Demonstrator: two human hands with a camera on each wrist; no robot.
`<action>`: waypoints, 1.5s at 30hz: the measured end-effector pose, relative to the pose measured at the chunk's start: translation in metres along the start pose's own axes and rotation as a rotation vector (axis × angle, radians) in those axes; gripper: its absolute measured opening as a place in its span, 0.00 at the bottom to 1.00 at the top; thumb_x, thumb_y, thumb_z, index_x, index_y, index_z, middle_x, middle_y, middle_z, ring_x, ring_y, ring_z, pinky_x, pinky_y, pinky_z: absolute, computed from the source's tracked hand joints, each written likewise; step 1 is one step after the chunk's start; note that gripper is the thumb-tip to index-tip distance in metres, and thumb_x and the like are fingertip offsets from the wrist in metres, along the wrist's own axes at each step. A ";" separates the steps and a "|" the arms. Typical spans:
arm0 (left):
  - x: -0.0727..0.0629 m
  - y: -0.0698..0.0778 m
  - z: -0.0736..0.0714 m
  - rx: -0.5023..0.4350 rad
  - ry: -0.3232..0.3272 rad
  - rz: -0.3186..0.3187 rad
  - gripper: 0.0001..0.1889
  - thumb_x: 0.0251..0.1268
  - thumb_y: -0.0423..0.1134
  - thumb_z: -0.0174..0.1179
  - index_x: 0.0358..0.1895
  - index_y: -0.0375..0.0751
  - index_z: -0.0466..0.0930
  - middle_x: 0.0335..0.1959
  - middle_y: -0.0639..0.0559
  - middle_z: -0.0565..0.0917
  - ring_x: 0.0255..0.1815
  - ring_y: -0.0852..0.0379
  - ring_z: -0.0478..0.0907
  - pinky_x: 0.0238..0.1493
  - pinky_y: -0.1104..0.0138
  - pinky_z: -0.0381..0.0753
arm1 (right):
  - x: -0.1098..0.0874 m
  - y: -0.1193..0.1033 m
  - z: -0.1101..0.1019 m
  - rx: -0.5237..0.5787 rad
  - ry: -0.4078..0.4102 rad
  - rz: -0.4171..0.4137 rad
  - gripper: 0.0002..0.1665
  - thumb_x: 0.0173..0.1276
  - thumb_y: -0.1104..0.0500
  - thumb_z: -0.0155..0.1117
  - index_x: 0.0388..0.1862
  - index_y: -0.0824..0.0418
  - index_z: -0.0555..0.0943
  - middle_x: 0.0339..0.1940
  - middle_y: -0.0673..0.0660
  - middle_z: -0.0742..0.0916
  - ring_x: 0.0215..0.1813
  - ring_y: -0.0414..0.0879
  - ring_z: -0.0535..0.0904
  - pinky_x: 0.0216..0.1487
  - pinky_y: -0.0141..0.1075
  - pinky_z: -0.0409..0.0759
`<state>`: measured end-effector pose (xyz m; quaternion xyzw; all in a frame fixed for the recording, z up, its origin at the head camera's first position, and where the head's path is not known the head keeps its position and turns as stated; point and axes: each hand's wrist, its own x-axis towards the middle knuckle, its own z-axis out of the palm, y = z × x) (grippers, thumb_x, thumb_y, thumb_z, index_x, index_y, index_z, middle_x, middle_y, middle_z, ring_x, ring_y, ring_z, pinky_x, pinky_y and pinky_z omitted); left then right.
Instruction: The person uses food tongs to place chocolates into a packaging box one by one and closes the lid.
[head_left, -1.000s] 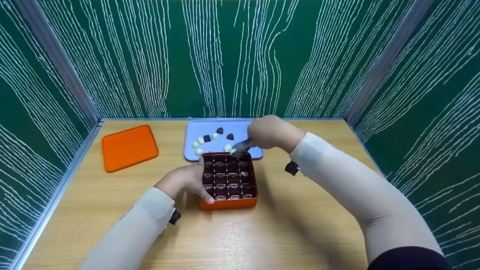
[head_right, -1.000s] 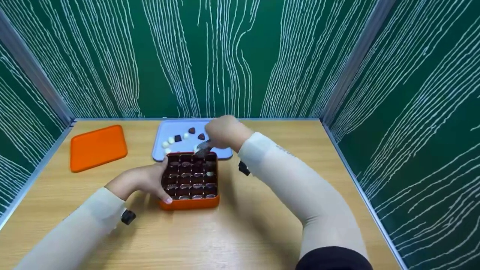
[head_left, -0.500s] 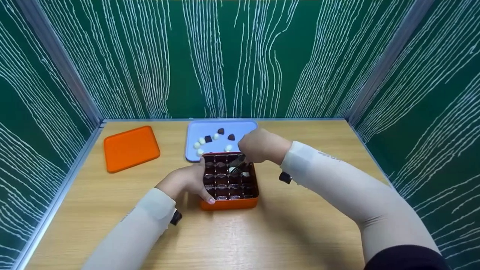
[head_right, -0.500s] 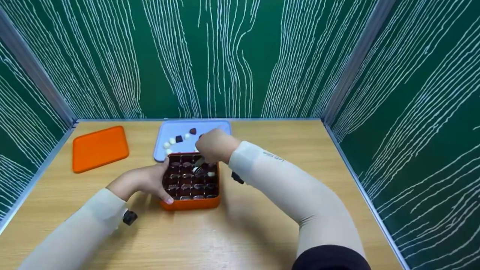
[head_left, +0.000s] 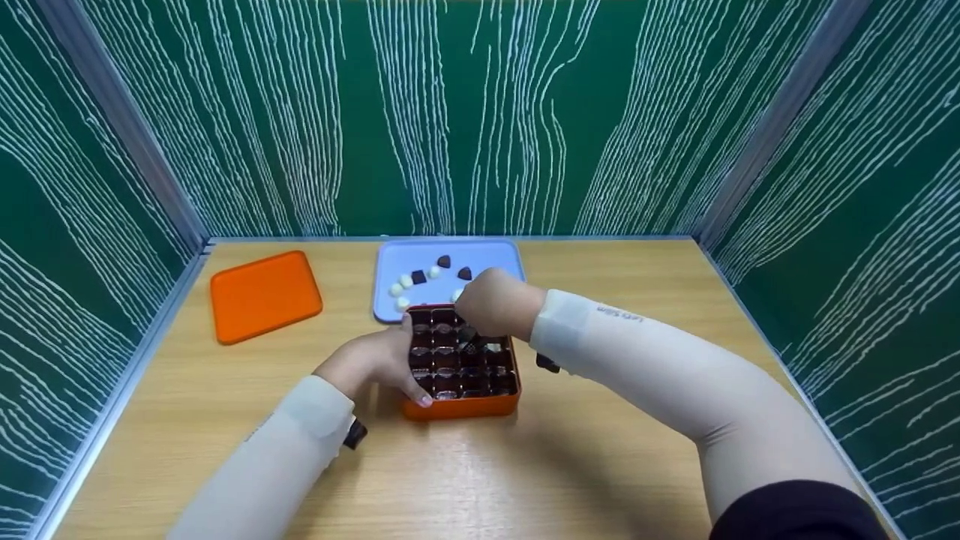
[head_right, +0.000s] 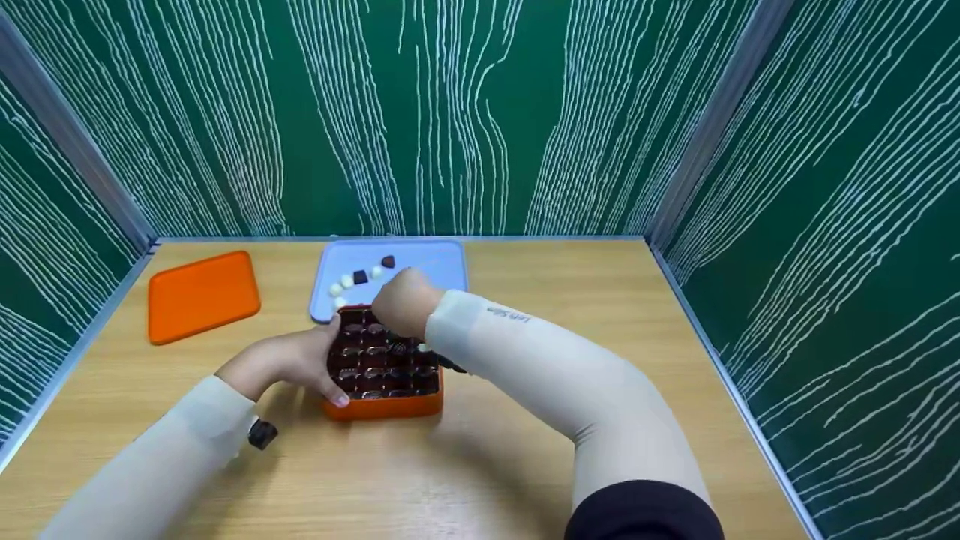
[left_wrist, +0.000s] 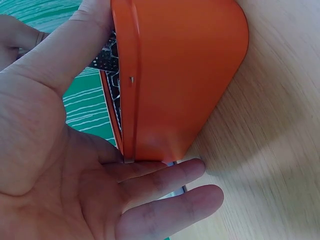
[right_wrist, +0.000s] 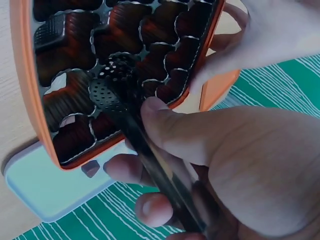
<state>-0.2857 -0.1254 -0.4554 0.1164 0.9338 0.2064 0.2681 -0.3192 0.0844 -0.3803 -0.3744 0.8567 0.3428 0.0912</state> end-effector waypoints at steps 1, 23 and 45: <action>0.000 0.000 0.000 -0.003 0.000 0.001 0.87 0.48 0.60 0.92 0.94 0.33 0.28 0.92 0.29 0.60 0.90 0.32 0.66 0.92 0.40 0.64 | 0.001 0.000 -0.001 0.010 -0.012 0.003 0.13 0.89 0.53 0.64 0.45 0.57 0.91 0.26 0.50 0.86 0.25 0.42 0.76 0.34 0.34 0.89; -0.001 0.001 0.001 -0.012 -0.002 -0.021 0.88 0.47 0.60 0.92 0.94 0.36 0.27 0.94 0.30 0.54 0.92 0.30 0.62 0.93 0.39 0.63 | 0.014 0.070 0.011 0.088 0.140 0.222 0.13 0.88 0.52 0.67 0.56 0.58 0.92 0.43 0.58 0.96 0.51 0.57 0.94 0.75 0.61 0.88; 0.002 0.001 0.002 -0.024 0.005 -0.014 0.88 0.46 0.59 0.93 0.94 0.34 0.27 0.95 0.30 0.50 0.94 0.32 0.58 0.95 0.43 0.61 | 0.074 0.052 0.045 -0.187 0.154 0.152 0.18 0.81 0.51 0.75 0.66 0.43 0.93 0.59 0.49 0.94 0.59 0.51 0.82 0.72 0.59 0.82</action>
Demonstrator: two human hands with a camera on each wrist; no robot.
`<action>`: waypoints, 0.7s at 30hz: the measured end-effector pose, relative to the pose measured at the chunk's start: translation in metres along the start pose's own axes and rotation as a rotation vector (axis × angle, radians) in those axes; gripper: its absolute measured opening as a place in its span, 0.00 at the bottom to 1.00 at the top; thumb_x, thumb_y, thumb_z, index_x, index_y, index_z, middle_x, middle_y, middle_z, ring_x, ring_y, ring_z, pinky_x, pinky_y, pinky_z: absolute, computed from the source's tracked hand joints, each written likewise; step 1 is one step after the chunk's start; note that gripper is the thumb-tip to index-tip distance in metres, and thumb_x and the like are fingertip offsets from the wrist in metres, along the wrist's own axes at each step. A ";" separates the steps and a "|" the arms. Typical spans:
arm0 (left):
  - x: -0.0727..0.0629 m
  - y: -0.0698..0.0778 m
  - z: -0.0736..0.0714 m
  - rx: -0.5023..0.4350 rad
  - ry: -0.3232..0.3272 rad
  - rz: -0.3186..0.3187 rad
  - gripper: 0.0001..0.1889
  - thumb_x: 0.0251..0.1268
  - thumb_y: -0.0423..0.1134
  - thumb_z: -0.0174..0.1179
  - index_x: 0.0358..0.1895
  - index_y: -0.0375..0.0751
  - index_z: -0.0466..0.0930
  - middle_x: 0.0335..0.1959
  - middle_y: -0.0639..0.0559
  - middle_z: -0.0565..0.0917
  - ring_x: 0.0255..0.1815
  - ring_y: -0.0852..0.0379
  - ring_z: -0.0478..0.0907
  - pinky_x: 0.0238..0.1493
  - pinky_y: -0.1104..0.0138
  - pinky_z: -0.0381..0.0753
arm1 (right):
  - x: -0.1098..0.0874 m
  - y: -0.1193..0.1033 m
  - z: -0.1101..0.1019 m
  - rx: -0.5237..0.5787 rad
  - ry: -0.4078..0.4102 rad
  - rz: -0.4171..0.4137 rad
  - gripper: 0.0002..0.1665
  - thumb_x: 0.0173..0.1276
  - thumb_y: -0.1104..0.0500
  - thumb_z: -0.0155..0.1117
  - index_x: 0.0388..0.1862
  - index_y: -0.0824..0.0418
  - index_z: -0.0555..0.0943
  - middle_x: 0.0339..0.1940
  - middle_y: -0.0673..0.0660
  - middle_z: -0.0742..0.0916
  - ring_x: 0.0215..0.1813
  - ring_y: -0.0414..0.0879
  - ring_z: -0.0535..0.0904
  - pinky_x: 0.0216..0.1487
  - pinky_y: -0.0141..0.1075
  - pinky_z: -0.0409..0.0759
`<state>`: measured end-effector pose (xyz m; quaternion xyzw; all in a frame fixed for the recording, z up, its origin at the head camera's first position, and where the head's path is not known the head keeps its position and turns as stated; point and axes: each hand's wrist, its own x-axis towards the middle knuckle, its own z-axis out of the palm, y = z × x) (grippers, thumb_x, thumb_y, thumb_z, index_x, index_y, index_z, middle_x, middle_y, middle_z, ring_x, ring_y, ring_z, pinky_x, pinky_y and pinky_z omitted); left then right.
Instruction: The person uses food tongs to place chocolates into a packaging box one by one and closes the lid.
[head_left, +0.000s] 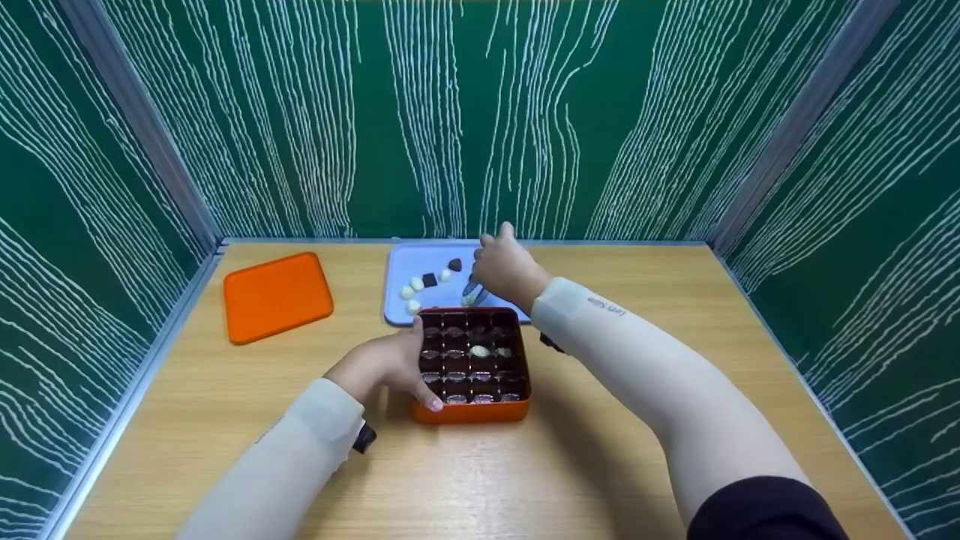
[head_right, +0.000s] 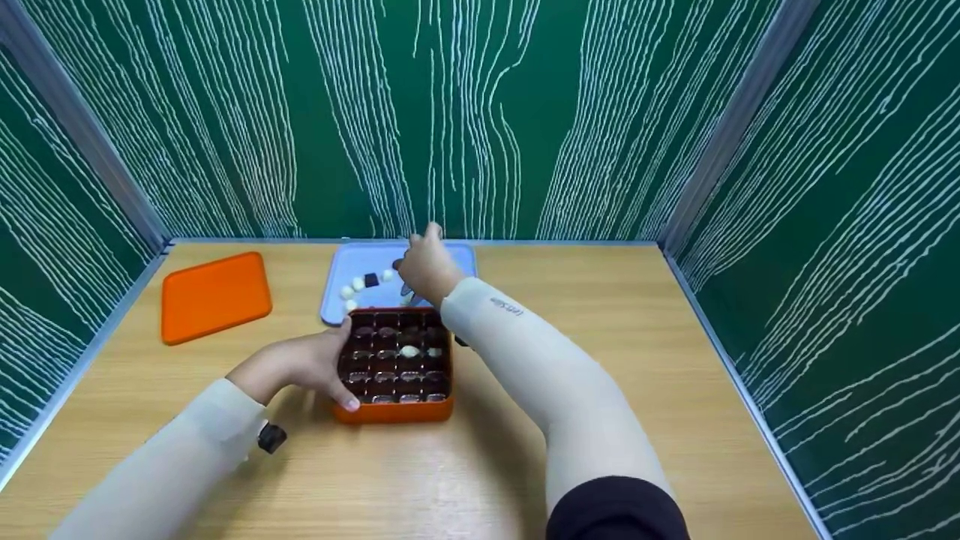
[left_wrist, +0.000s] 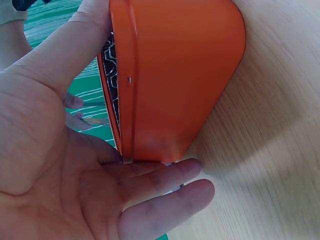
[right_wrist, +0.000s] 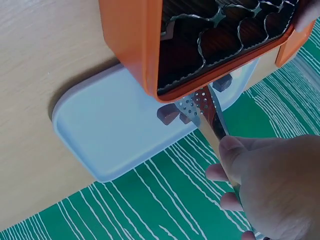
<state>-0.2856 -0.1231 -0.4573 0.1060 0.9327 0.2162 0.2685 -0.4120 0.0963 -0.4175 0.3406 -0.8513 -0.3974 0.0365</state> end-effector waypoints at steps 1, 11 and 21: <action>0.000 0.000 0.000 0.001 0.001 0.001 0.88 0.46 0.59 0.93 0.94 0.34 0.27 0.95 0.30 0.49 0.94 0.32 0.57 0.95 0.43 0.60 | 0.000 0.000 0.000 0.001 -0.009 -0.003 0.21 0.80 0.51 0.76 0.68 0.40 0.92 0.60 0.49 0.94 0.61 0.51 0.83 0.73 0.60 0.82; -0.003 0.000 -0.002 -0.003 -0.004 -0.009 0.88 0.47 0.59 0.92 0.94 0.36 0.26 0.95 0.30 0.50 0.94 0.32 0.57 0.95 0.41 0.59 | -0.019 0.011 0.003 -0.018 -0.140 0.057 0.17 0.90 0.52 0.63 0.44 0.59 0.93 0.26 0.55 0.89 0.40 0.53 0.90 0.79 0.67 0.81; -0.002 -0.001 0.000 0.040 0.054 0.007 0.87 0.44 0.61 0.93 0.94 0.32 0.34 0.95 0.27 0.45 0.96 0.29 0.50 0.94 0.38 0.60 | -0.033 0.016 0.006 -0.006 -0.170 0.086 0.14 0.88 0.58 0.63 0.40 0.60 0.90 0.19 0.54 0.81 0.35 0.51 0.86 0.74 0.64 0.87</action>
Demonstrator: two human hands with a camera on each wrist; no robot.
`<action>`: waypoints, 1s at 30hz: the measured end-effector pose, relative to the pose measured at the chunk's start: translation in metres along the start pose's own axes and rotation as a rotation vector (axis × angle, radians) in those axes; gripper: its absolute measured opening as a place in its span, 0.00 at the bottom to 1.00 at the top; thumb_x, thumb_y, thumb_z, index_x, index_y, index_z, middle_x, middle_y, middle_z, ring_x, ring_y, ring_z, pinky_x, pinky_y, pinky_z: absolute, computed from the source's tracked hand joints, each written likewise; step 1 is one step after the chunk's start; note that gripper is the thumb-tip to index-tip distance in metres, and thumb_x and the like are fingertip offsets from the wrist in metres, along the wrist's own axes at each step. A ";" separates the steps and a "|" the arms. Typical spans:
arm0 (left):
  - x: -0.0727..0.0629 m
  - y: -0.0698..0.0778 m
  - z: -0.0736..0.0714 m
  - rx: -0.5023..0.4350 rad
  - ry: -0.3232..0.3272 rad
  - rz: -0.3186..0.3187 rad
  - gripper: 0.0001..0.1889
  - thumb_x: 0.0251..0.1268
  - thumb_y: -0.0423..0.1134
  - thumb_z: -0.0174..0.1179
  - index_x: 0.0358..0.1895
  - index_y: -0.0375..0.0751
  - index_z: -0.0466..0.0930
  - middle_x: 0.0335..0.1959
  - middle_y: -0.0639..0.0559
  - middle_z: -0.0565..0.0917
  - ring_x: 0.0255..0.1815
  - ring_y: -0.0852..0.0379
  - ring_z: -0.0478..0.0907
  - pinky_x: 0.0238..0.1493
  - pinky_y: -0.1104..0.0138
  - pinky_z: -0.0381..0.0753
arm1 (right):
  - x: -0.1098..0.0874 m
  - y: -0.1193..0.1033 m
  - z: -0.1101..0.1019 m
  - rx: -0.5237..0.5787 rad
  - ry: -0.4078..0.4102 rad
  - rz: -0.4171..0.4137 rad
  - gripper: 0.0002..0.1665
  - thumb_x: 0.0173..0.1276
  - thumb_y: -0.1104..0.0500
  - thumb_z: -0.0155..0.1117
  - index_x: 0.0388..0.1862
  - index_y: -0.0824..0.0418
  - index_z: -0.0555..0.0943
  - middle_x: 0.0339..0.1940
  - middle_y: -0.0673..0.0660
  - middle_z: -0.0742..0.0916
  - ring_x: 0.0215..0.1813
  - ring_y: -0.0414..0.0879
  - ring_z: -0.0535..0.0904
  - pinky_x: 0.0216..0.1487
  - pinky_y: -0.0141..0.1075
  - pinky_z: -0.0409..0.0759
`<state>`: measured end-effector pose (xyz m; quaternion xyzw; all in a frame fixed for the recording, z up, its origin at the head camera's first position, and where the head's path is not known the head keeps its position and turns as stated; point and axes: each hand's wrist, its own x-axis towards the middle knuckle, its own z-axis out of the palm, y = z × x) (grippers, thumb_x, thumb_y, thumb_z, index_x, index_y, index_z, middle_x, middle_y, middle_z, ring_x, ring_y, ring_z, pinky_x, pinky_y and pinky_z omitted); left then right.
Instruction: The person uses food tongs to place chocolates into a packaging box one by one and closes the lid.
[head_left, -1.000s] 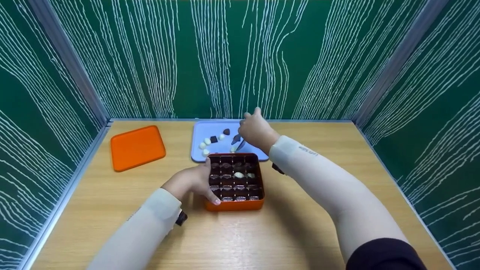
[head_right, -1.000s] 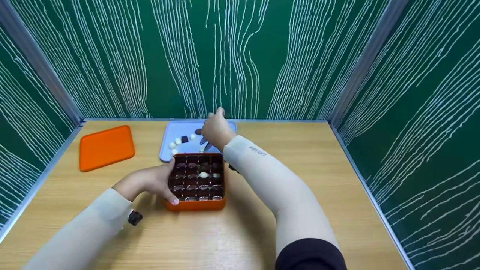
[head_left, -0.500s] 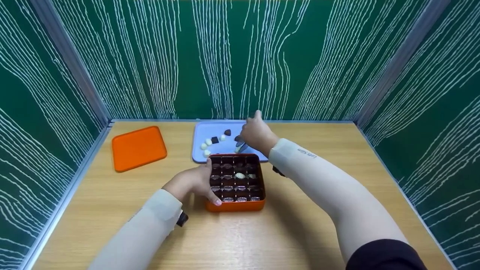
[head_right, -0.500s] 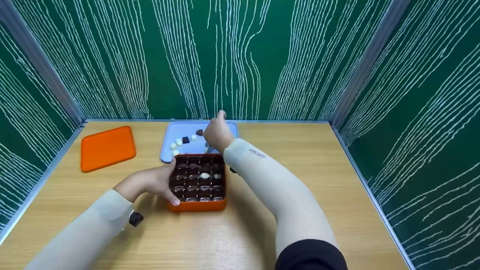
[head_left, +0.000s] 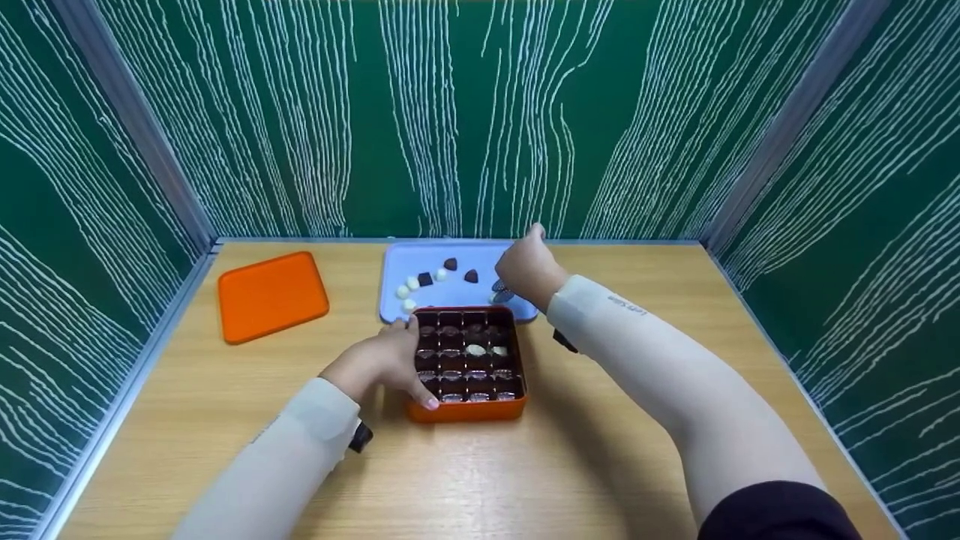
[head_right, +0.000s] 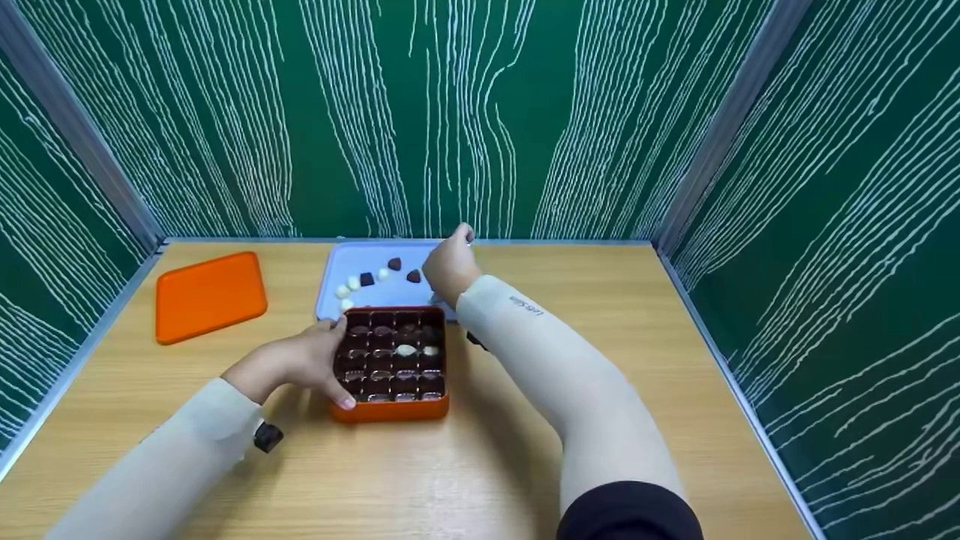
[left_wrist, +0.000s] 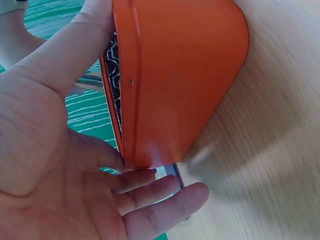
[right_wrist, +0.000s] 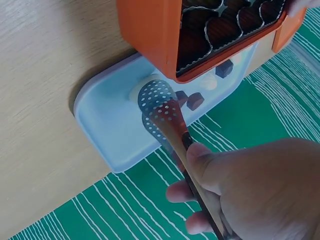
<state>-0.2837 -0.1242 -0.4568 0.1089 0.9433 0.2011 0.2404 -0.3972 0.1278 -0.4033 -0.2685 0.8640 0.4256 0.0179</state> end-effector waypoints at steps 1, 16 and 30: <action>0.001 0.000 0.001 0.010 0.013 0.005 0.86 0.43 0.61 0.93 0.94 0.32 0.35 0.95 0.27 0.46 0.96 0.30 0.50 0.93 0.38 0.61 | -0.001 0.002 -0.001 0.005 -0.004 0.007 0.16 0.88 0.58 0.63 0.38 0.60 0.89 0.19 0.53 0.81 0.34 0.50 0.85 0.75 0.64 0.86; -0.001 0.000 0.001 -0.008 0.028 0.012 0.86 0.42 0.59 0.94 0.94 0.32 0.36 0.94 0.27 0.47 0.94 0.29 0.55 0.91 0.39 0.67 | -0.058 0.021 -0.056 0.199 0.102 -0.027 0.12 0.88 0.55 0.65 0.49 0.59 0.92 0.38 0.58 0.95 0.46 0.57 0.95 0.80 0.69 0.81; -0.004 0.002 0.002 -0.029 0.039 0.025 0.85 0.44 0.57 0.94 0.94 0.32 0.36 0.94 0.27 0.47 0.95 0.31 0.53 0.93 0.41 0.63 | -0.070 -0.043 -0.085 0.033 0.185 -0.168 0.22 0.87 0.49 0.66 0.27 0.51 0.83 0.20 0.45 0.79 0.23 0.40 0.66 0.28 0.34 0.74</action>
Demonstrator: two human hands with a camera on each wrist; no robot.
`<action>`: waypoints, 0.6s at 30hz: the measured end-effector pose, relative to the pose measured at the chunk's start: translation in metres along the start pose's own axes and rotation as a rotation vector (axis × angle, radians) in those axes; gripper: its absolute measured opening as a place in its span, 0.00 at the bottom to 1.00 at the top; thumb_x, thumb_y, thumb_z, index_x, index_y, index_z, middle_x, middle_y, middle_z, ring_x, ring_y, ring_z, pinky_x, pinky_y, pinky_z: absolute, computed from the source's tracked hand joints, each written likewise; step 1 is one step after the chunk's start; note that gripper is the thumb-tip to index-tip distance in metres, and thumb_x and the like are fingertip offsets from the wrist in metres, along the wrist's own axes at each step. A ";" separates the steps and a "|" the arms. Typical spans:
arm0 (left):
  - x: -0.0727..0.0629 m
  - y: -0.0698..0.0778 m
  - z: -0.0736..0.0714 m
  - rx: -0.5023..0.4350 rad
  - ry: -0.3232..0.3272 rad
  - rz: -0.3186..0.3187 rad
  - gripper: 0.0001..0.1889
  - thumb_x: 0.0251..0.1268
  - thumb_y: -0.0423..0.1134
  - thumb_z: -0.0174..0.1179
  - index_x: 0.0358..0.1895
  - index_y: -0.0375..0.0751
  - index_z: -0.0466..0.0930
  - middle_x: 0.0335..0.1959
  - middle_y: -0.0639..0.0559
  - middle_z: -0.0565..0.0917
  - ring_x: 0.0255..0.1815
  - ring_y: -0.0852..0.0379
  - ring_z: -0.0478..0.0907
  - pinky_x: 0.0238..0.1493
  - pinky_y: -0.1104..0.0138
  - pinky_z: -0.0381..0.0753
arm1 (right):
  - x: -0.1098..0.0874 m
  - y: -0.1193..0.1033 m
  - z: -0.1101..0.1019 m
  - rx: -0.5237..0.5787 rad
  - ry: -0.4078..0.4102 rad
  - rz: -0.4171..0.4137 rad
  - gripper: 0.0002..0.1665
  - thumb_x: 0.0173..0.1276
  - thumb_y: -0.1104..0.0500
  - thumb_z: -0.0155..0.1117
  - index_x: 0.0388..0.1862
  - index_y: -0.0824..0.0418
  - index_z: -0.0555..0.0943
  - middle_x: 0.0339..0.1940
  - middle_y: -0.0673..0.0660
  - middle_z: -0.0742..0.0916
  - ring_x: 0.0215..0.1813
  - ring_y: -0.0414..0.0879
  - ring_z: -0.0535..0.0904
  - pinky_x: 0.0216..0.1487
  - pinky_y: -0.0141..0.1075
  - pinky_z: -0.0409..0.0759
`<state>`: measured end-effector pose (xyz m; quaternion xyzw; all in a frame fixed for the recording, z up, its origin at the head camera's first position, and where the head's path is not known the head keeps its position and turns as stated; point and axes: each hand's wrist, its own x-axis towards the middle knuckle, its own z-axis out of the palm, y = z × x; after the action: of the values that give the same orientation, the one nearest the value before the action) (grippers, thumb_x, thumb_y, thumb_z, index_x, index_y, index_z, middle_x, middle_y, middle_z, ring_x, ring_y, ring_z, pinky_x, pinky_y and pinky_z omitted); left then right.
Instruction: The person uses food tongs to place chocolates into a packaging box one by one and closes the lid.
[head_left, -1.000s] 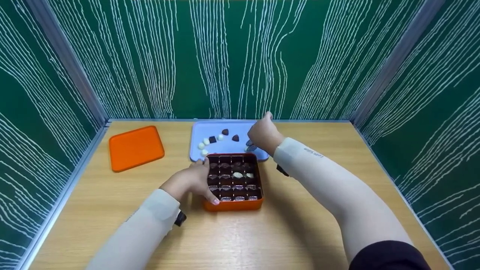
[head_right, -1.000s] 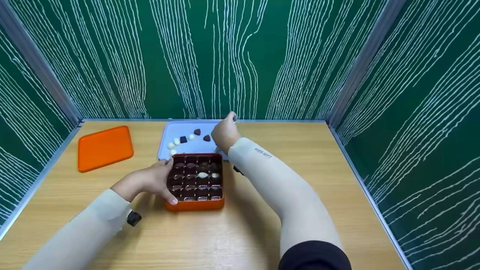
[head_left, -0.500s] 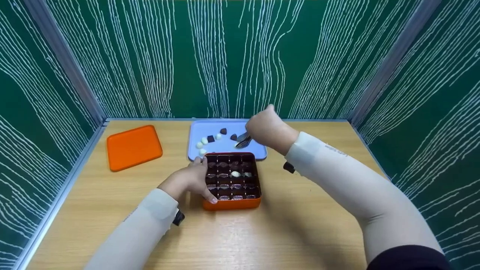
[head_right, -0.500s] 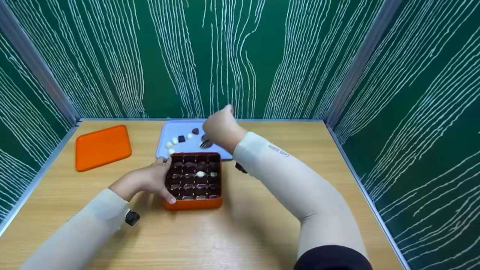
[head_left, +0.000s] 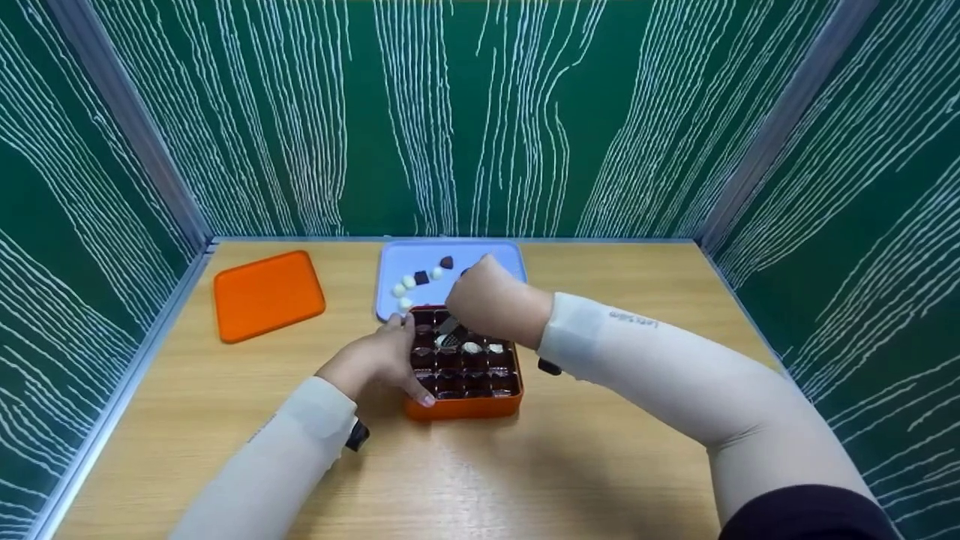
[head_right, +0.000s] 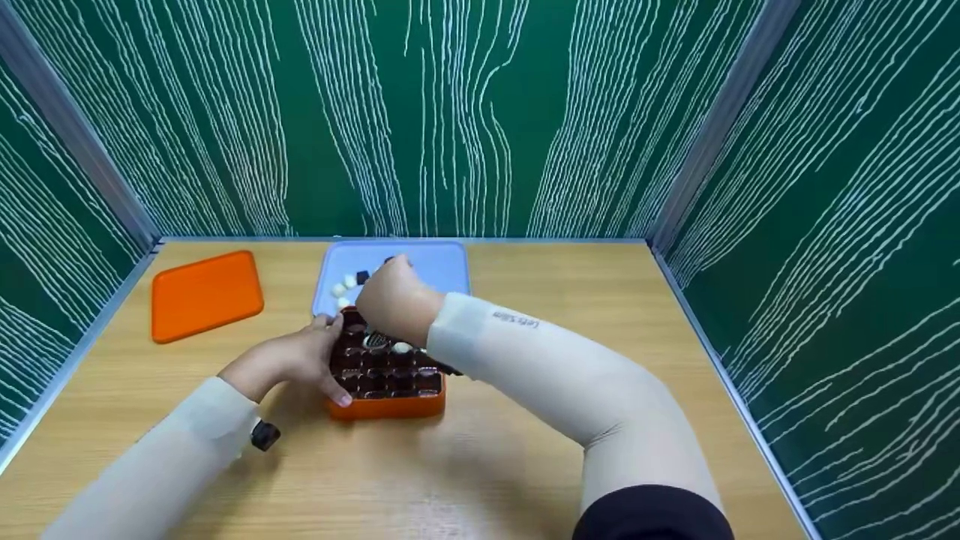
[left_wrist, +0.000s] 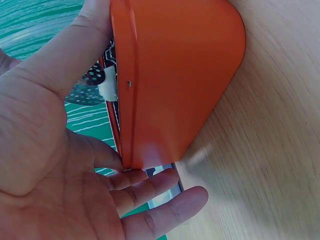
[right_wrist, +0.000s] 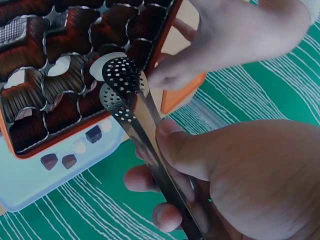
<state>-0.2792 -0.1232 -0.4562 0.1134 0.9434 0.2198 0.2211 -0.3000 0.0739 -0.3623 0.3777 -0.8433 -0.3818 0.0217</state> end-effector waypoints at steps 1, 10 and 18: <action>0.000 0.000 0.000 -0.001 0.002 -0.002 0.85 0.44 0.57 0.95 0.94 0.32 0.36 0.94 0.27 0.47 0.95 0.31 0.53 0.93 0.42 0.63 | 0.001 -0.002 0.000 -0.006 0.001 -0.001 0.23 0.88 0.48 0.66 0.27 0.50 0.83 0.20 0.45 0.78 0.24 0.40 0.65 0.28 0.34 0.73; -0.002 -0.001 -0.001 -0.003 -0.005 -0.016 0.84 0.46 0.58 0.94 0.95 0.34 0.38 0.96 0.29 0.45 0.95 0.33 0.53 0.94 0.40 0.61 | 0.014 -0.020 -0.008 -0.048 -0.133 -0.006 0.14 0.86 0.46 0.67 0.45 0.51 0.93 0.34 0.49 0.94 0.34 0.43 0.85 0.57 0.43 0.94; -0.001 0.000 -0.002 0.009 -0.012 -0.024 0.83 0.46 0.58 0.94 0.95 0.35 0.38 0.96 0.30 0.42 0.96 0.33 0.50 0.94 0.40 0.59 | 0.020 -0.023 -0.007 -0.053 -0.177 -0.005 0.15 0.85 0.45 0.68 0.51 0.52 0.94 0.40 0.51 0.96 0.43 0.46 0.93 0.65 0.48 0.94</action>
<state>-0.2789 -0.1244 -0.4540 0.1044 0.9443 0.2124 0.2288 -0.2981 0.0467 -0.3773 0.3439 -0.8304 -0.4361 -0.0441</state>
